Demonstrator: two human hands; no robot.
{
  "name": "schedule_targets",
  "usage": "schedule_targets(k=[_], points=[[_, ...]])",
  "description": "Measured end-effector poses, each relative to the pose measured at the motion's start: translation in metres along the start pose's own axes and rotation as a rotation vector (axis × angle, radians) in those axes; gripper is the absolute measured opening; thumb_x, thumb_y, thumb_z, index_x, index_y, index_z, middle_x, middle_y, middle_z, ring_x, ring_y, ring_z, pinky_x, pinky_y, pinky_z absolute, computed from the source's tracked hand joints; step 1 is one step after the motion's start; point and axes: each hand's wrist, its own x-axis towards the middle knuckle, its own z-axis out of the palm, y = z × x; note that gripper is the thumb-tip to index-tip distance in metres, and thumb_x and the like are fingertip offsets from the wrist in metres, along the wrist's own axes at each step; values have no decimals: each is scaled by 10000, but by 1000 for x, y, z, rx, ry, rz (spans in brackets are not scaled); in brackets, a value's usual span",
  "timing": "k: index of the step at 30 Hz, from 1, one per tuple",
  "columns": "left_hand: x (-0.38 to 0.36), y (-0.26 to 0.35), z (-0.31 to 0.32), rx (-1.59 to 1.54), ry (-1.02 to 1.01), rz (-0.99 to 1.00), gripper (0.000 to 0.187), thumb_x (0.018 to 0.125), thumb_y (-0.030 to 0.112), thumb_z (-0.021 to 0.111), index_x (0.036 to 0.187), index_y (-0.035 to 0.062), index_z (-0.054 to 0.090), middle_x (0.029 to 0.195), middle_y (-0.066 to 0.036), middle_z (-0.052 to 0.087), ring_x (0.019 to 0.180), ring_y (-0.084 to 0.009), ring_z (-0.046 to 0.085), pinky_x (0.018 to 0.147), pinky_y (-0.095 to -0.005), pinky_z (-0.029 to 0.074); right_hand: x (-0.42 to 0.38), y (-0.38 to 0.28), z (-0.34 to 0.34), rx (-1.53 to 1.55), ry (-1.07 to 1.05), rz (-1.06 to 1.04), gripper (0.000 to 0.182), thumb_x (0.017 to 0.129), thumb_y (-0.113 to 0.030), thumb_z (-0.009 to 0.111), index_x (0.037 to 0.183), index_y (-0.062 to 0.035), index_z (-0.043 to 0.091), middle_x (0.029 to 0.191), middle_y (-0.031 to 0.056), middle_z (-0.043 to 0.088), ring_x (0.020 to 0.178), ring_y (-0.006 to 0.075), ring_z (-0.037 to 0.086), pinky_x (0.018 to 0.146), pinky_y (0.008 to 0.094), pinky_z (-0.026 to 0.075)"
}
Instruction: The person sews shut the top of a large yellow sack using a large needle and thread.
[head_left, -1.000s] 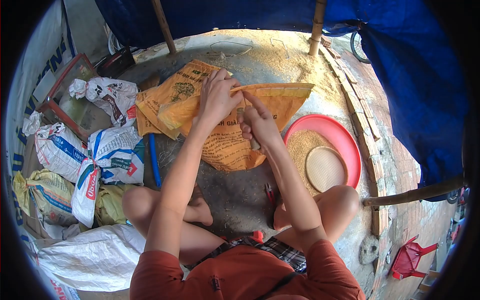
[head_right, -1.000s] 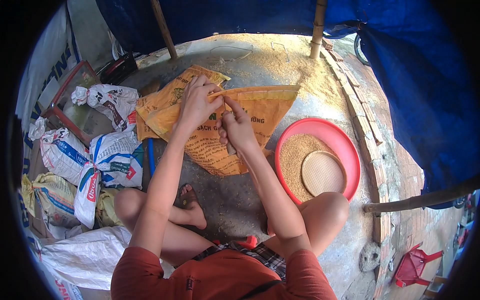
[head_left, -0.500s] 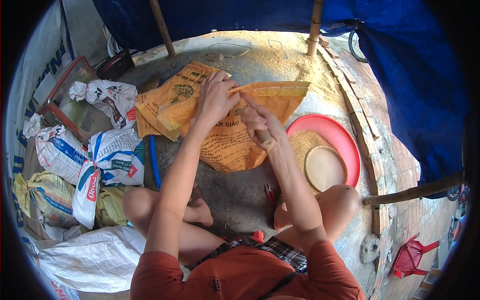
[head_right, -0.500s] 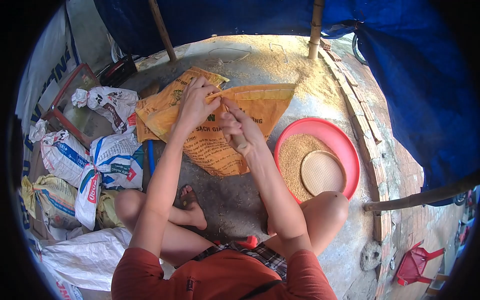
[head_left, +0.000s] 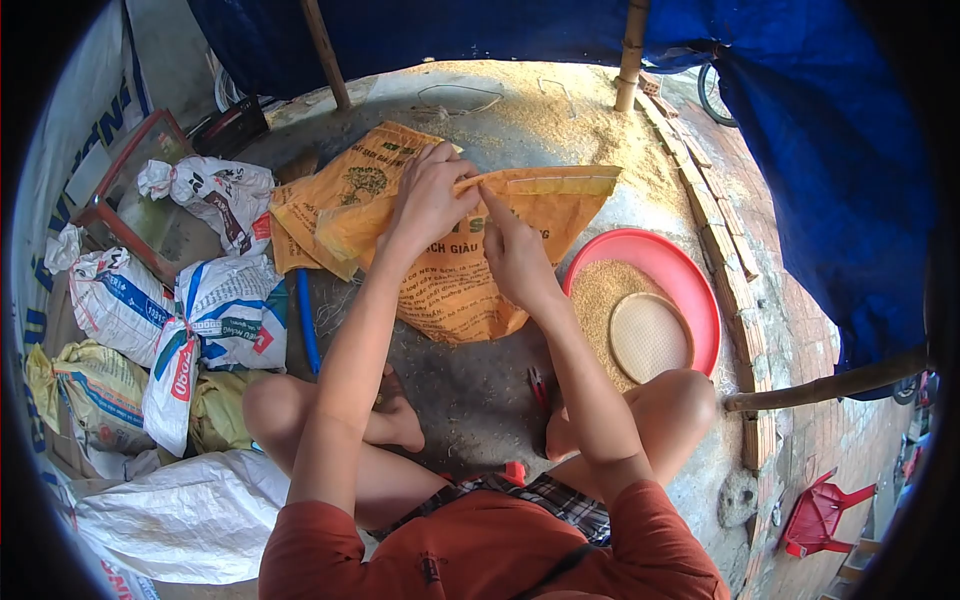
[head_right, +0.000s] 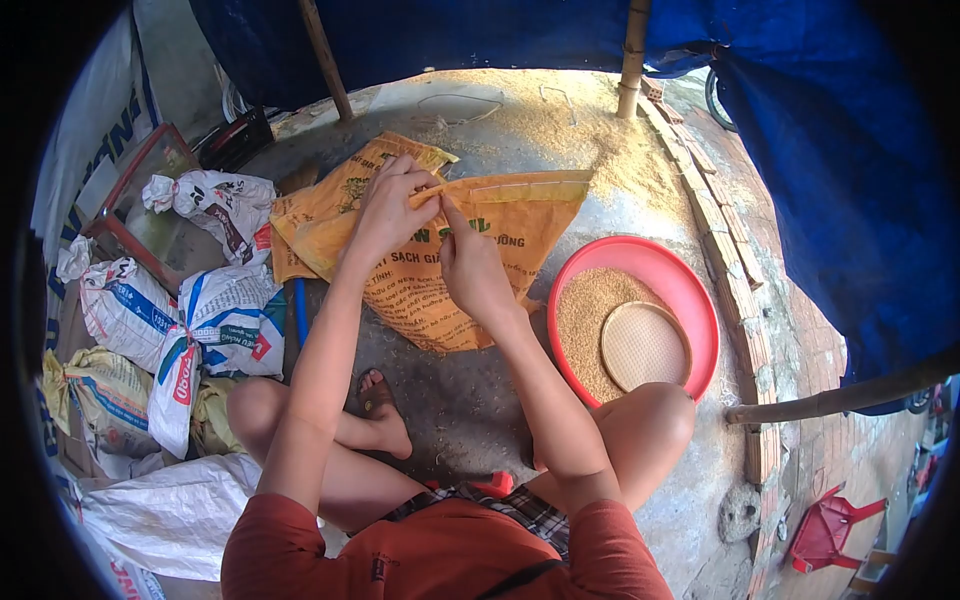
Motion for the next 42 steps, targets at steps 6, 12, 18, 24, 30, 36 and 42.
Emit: schedule_targets(k=[6, 12, 18, 24, 30, 36, 42], points=[[4, -8, -5, -141, -134, -59, 208, 773, 175, 642, 862, -12, 657, 876, -107, 546, 920, -268, 517, 819, -353, 404, -2, -14, -7, 638, -147, 371, 446, 916, -74, 388, 1360, -79, 340, 687, 105, 542, 539, 119, 509, 445, 275, 427], [3, -9, 3, -65, 13, -9, 219, 791, 205, 646, 846, -7, 660, 831, -100, 549, 866, -270, 516, 772, -362, 406, 9, 6, -3, 1838, -191, 649, 359, 950, -96, 358, 1308, -109, 377, 765, 74, 453, 497, 64, 377, 353, 183, 321], [3, -7, 7, -36, 89, -4, 197, 789, 187, 644, 845, -1, 665, 827, -104, 547, 853, -270, 514, 763, -368, 406, 10, 11, -4, 2602, -341, 747, 264, 967, -138, 372, 1222, -81, 406, 765, 66, 425, 487, 63, 370, 347, 153, 316], [4, -12, 6, -40, 78, 22, 209, 791, 194, 645, 845, -7, 663, 864, -112, 549, 864, -276, 517, 788, -367, 402, 2, -14, -4, 1110, -170, 497, 496, 922, -71, 324, 1411, -100, 243, 715, 57, 459, 482, 88, 395, 380, 207, 376], [5, -16, -12, -177, -169, 3, 224, 776, 169, 648, 911, -9, 657, 943, -113, 566, 994, -281, 503, 878, -364, 398, 2, -9, -4, 973, -144, 422, 532, 906, -98, 373, 1418, -106, 231, 699, 60, 493, 495, 87, 440, 407, 219, 388], [2, -19, -5, -51, -32, -33, 208, 773, 142, 629, 916, -7, 647, 976, -126, 574, 1005, -293, 513, 887, -375, 404, 6, -12, -18, 1263, -279, 582, 534, 888, -84, 379, 1403, -71, 242, 666, 50, 467, 470, 84, 401, 387, 191, 367], [3, -27, -8, -82, -77, -165, 191, 783, 138, 611, 907, -2, 650, 963, -144, 580, 981, -308, 528, 871, -384, 408, 3, -22, -38, 1065, -218, 387, 457, 886, -94, 396, 1337, -43, 344, 642, 36, 466, 446, 79, 398, 371, 204, 363]])
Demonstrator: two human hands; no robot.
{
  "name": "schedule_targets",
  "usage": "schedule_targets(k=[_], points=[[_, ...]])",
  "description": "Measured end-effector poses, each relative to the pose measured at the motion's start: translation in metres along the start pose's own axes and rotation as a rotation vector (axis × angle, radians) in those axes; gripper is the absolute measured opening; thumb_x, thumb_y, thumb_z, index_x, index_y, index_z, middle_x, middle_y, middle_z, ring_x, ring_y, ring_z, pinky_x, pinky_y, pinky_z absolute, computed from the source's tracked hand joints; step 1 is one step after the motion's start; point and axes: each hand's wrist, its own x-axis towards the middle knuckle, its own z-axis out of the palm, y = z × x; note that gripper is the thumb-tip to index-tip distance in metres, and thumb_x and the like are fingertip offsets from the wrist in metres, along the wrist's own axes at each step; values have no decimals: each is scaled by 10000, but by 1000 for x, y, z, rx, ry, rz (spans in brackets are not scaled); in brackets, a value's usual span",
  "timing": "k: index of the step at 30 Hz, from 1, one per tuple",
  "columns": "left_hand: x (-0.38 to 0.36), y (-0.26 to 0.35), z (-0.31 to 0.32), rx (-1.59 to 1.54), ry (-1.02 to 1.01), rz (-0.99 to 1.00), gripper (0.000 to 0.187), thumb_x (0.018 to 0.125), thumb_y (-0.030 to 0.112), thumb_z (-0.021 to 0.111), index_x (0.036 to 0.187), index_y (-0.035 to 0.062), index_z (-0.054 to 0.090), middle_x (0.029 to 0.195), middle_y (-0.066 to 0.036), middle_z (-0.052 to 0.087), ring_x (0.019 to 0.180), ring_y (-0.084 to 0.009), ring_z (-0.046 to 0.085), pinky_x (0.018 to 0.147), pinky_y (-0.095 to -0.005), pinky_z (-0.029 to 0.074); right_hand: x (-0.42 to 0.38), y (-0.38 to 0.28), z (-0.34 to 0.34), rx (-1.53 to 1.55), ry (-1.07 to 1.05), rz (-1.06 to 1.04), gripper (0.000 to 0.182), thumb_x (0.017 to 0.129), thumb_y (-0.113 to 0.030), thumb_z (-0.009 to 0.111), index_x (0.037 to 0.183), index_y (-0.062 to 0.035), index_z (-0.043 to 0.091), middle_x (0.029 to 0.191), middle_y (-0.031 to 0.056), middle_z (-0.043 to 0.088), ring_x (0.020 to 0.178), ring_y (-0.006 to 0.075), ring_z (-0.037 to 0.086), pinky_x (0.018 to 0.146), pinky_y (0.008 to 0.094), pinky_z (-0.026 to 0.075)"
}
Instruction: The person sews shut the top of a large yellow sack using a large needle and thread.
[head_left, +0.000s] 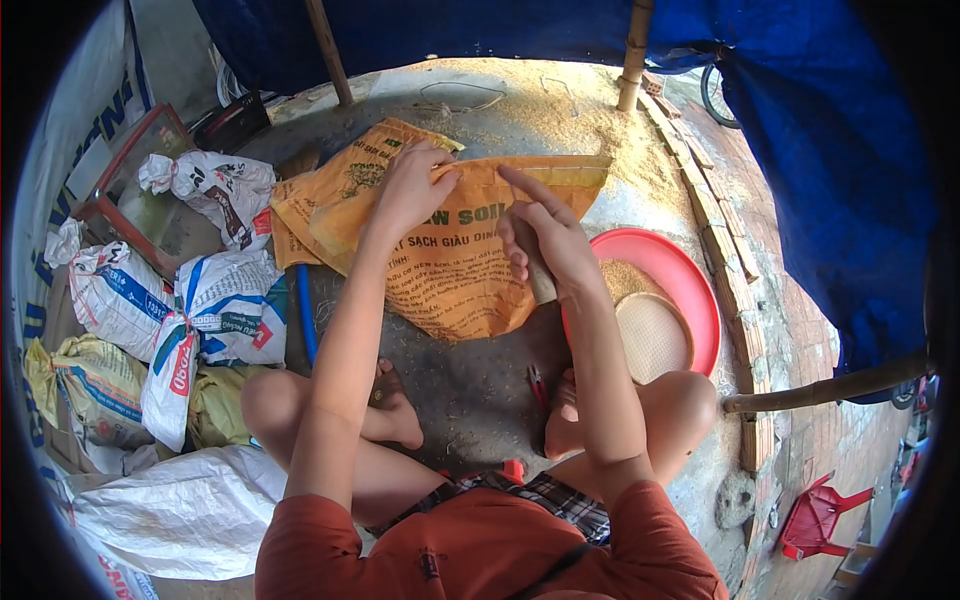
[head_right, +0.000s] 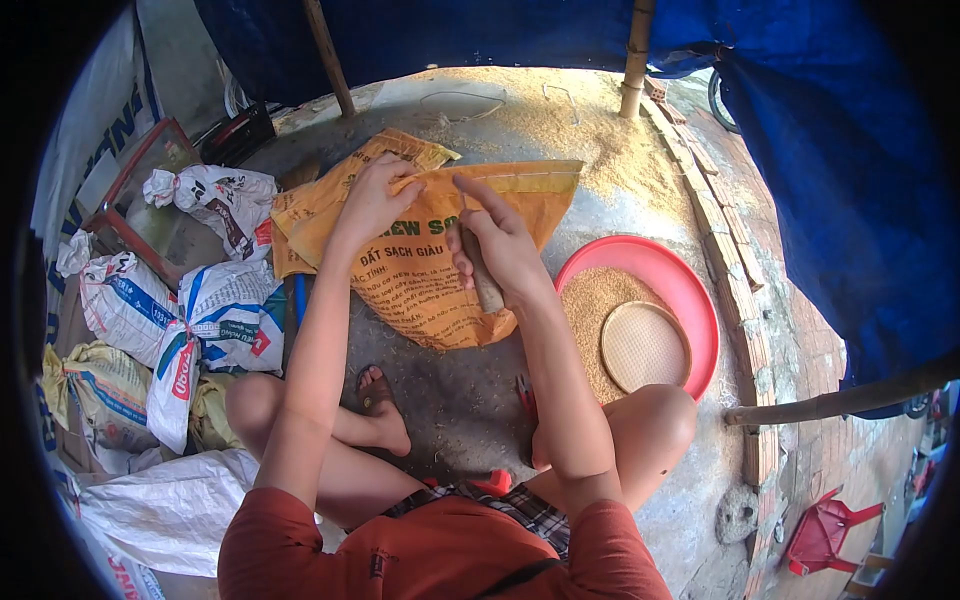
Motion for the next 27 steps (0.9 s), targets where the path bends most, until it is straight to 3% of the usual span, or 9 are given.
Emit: schedule_targets(k=[1, 7, 11, 15, 27], points=[[-1, 0, 0, 0, 0, -3, 191, 783, 138, 611, 907, -2, 650, 963, -144, 580, 981, -308, 528, 871, -384, 408, -1, 1, 2, -191, 115, -109, 436, 894, -108, 406, 1322, -39, 367, 637, 33, 471, 445, 79, 409, 375, 212, 368], [-8, 16, -5, -117, 80, 108, 158, 743, 128, 641, 823, 16, 564, 980, -117, 548, 999, -291, 506, 873, -379, 388, 15, 25, -10, -399, 171, -188, 356, 915, -148, 465, 1252, -37, 432, 601, 3, 462, 459, 71, 437, 395, 220, 377], [-18, 34, -5, 27, 139, 240, 175, 721, 126, 663, 781, 48, 519, 1064, -115, 496, 1073, -295, 440, 913, -405, 351, 20, 27, -16, -403, 214, -223, 304, 914, -119, 453, 1190, 7, 428, 619, 19, 487, 447, 73, 444, 380, 229, 384], [-22, 40, 9, 152, 266, 362, 226, 689, 145, 713, 780, 47, 531, 1120, -125, 468, 1134, -313, 391, 949, -447, 312, 23, 27, -18, -389, 254, -228, 265, 920, -133, 462, 1167, -40, 475, 625, -3, 478, 466, 66, 445, 400, 218, 393], [-22, 33, 34, 230, 398, 247, 181, 690, 154, 705, 738, 19, 594, 1096, -133, 493, 1151, -315, 382, 961, -458, 299, 24, 27, -26, -397, 278, -217, 259, 917, -126, 464, 1155, -25, 479, 609, -7, 469, 471, 67, 442, 412, 221, 391]])
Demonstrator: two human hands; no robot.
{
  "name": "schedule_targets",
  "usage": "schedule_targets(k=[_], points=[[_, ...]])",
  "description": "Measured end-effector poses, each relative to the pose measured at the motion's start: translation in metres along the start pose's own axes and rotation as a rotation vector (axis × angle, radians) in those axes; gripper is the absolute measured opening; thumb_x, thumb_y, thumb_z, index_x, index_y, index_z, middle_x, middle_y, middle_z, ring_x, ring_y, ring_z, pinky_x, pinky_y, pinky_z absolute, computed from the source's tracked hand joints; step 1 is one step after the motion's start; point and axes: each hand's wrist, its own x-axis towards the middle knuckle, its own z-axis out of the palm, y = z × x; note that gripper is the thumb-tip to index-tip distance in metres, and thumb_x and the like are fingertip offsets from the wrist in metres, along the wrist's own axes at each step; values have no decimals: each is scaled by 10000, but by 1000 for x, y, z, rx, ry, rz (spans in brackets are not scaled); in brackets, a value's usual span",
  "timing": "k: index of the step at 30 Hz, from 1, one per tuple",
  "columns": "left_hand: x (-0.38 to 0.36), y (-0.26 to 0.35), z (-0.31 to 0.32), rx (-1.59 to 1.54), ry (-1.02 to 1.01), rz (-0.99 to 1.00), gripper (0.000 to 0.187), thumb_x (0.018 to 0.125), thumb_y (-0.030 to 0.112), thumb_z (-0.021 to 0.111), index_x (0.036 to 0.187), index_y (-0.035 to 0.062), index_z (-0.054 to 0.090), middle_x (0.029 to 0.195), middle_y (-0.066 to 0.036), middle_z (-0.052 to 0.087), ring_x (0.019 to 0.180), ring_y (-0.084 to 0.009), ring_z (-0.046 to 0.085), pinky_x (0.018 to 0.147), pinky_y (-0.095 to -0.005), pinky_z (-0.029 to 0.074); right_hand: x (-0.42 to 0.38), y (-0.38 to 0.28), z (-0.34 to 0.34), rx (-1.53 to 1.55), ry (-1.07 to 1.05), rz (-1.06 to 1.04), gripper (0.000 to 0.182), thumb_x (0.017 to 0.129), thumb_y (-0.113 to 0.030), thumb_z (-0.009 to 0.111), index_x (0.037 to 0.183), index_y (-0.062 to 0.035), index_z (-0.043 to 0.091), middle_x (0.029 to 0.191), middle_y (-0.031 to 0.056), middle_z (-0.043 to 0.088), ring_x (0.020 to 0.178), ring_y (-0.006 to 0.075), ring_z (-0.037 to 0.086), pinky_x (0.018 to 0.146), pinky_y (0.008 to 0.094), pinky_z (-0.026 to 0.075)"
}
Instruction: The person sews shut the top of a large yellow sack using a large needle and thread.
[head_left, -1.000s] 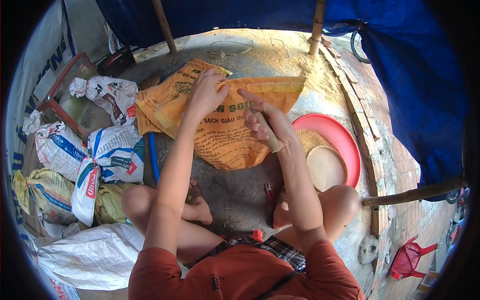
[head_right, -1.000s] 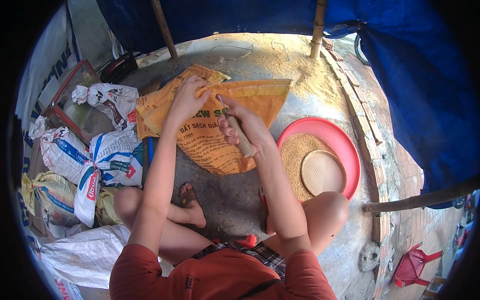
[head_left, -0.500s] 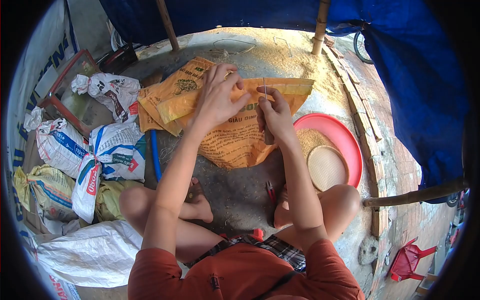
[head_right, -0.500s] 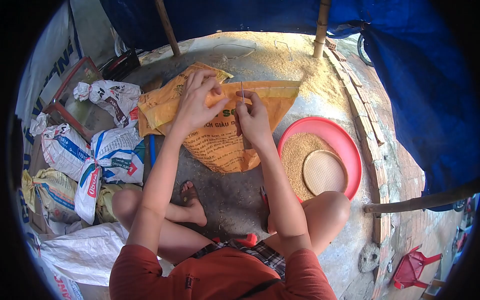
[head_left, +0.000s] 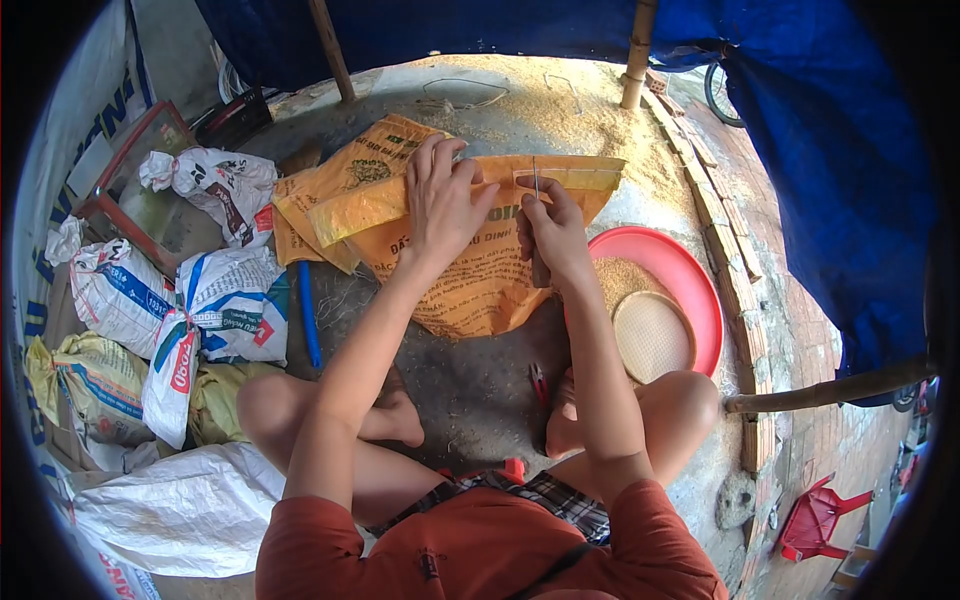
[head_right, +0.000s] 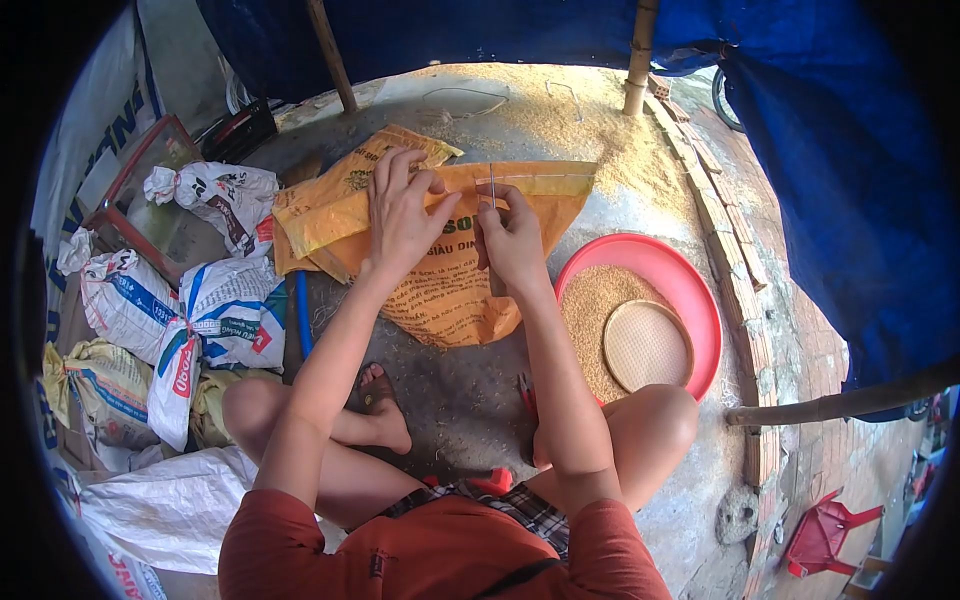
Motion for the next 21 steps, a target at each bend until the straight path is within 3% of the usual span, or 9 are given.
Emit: schedule_targets(k=[13, 21], points=[[-4, -15, -1, -85, -21, -74, 92, 699, 104, 657, 714, 22, 618, 1096, -122, 529, 1150, -320, 390, 972, -444, 300, 4, 11, 3, -35, -29, 17, 257, 917, -131, 463, 1150, -24, 485, 607, -13, 465, 460, 63, 427, 412, 221, 387], [-3, -23, -15, -239, -221, -223, 84, 659, 170, 723, 686, 97, 690, 1146, -94, 549, 1233, -335, 323, 1031, -441, 255, 6, 18, 9, -25, -45, -24, 222, 918, -144, 490, 1076, 7, 530, 586, -7, 484, 447, 56, 436, 380, 215, 365]])
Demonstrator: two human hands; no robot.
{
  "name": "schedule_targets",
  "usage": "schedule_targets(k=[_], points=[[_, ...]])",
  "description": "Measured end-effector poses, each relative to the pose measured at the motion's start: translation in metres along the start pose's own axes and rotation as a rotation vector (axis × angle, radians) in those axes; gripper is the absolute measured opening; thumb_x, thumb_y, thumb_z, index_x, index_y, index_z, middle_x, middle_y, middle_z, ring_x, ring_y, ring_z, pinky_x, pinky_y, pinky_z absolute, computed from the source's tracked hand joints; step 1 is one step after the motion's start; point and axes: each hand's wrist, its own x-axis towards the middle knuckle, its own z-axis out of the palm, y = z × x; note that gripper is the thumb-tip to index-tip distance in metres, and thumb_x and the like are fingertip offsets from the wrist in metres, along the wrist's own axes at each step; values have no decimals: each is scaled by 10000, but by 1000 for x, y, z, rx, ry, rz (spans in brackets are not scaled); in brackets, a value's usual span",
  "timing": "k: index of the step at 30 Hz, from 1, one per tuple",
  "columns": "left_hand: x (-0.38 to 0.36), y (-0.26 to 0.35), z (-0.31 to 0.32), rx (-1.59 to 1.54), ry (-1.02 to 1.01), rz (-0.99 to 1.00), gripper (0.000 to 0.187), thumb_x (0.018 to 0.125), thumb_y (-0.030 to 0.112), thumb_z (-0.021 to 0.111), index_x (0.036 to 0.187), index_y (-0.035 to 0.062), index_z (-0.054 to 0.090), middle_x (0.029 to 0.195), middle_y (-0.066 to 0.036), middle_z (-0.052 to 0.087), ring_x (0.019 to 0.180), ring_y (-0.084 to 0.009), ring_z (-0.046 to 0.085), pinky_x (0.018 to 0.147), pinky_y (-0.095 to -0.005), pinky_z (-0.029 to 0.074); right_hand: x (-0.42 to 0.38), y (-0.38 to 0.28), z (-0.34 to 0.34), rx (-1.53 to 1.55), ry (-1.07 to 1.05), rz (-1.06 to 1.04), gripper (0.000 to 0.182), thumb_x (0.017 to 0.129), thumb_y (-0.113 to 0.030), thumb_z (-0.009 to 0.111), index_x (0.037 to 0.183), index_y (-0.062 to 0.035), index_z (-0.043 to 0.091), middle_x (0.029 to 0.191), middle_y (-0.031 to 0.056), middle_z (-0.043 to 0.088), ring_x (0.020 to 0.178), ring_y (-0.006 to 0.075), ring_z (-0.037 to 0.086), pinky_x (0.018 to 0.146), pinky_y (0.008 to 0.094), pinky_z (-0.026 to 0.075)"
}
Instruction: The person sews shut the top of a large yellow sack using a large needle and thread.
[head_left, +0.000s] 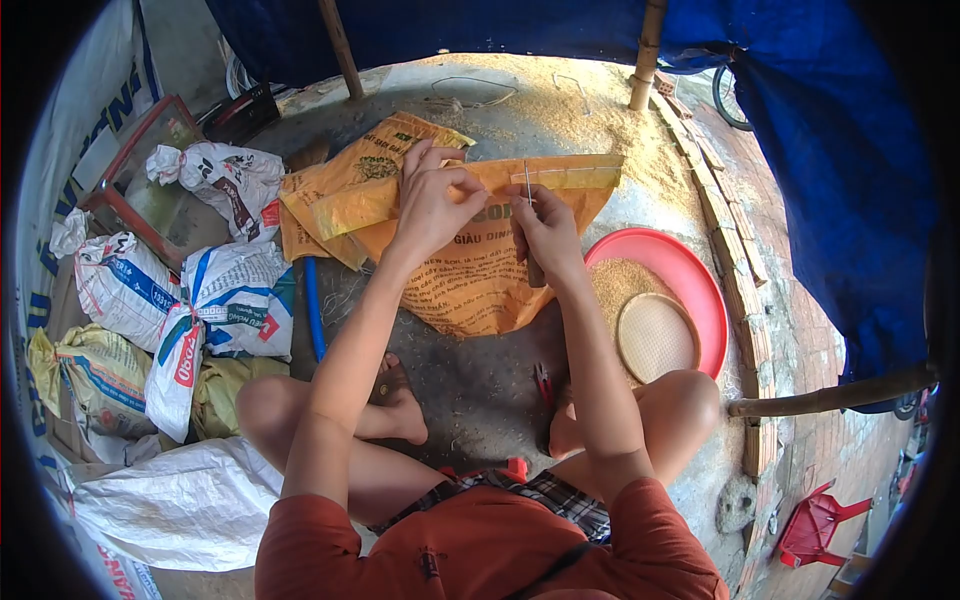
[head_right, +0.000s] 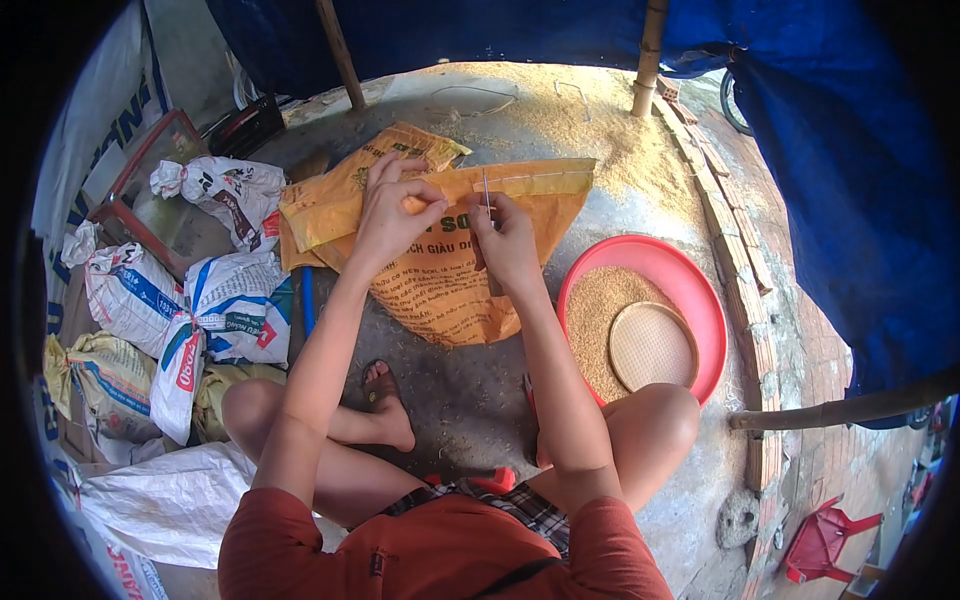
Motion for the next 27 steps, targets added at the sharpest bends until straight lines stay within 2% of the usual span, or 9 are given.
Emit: schedule_targets(k=[5, 10, 13, 17, 19, 22, 24, 27], points=[[-5, 2, 1, -2, 14, 46, 63, 658, 167, 727, 692, 119, 706, 1145, -101, 543, 1243, -350, 300, 1036, -451, 249, 4, 7, 5, 3, -43, 34, 247, 912, -206, 544, 1037, 5, 559, 575, -11, 487, 442, 48, 438, 377, 211, 362], [-9, 9, 4, 7, 72, 123, 45, 666, 153, 718, 683, 114, 701, 1163, -106, 525, 1246, -356, 293, 1035, -467, 245, 2, 5, 14, 97, 64, -29, 219, 894, -224, 583, 945, -11, 581, 548, -22, 486, 429, 41, 423, 366, 208, 336], [-11, 10, 8, 23, 108, 165, 63, 640, 119, 732, 689, 99, 697, 1172, -87, 530, 1254, -341, 311, 1034, -445, 266, 1, 2, 14, 79, 89, -20, 198, 881, -203, 599, 906, -7, 582, 548, -22, 490, 422, 41, 420, 366, 206, 331], [-13, 10, 11, 30, 122, 200, 65, 641, 110, 729, 702, 100, 710, 1176, -81, 535, 1253, -331, 317, 1034, -442, 265, 4, 5, 8, 9, 73, -7, 167, 870, -166, 603, 907, -4, 589, 565, -9, 519, 424, 47, 437, 373, 211, 341], [-13, 10, 13, 36, 120, 215, 68, 643, 111, 728, 709, 102, 715, 1177, -79, 536, 1254, -328, 317, 1035, -439, 264, 4, 6, 7, -127, 138, -50, 133, 862, -131, 599, 903, -5, 603, 587, 3, 548, 437, 53, 457, 384, 223, 357], [-13, 11, 13, 13, 100, 230, 57, 668, 144, 715, 714, 111, 720, 1185, -89, 529, 1259, -331, 297, 1031, -466, 241, 5, 6, 6, -130, 145, -67, 138, 866, -140, 592, 905, -10, 616, 602, 11, 563, 442, 57, 463, 393, 233, 369], [-12, 15, 11, 8, 109, 202, 74, 647, 118, 730, 720, 110, 721, 1188, -71, 536, 1257, -322, 317, 1038, -428, 258, 5, 7, 7, -121, 172, -64, 150, 871, -151, 588, 903, -6, 615, 595, 10, 559, 441, 57, 462, 391, 237, 368], [-12, 16, 10, -7, 109, 190, 71, 649, 117, 729, 719, 110, 721, 1193, -68, 535, 1257, -320, 318, 1037, -428, 259, 4, 7, 6, -103, 162, -30, 171, 878, -169, 581, 896, -2, 614, 578, 8, 544, 437, 56, 457, 385, 237, 365]])
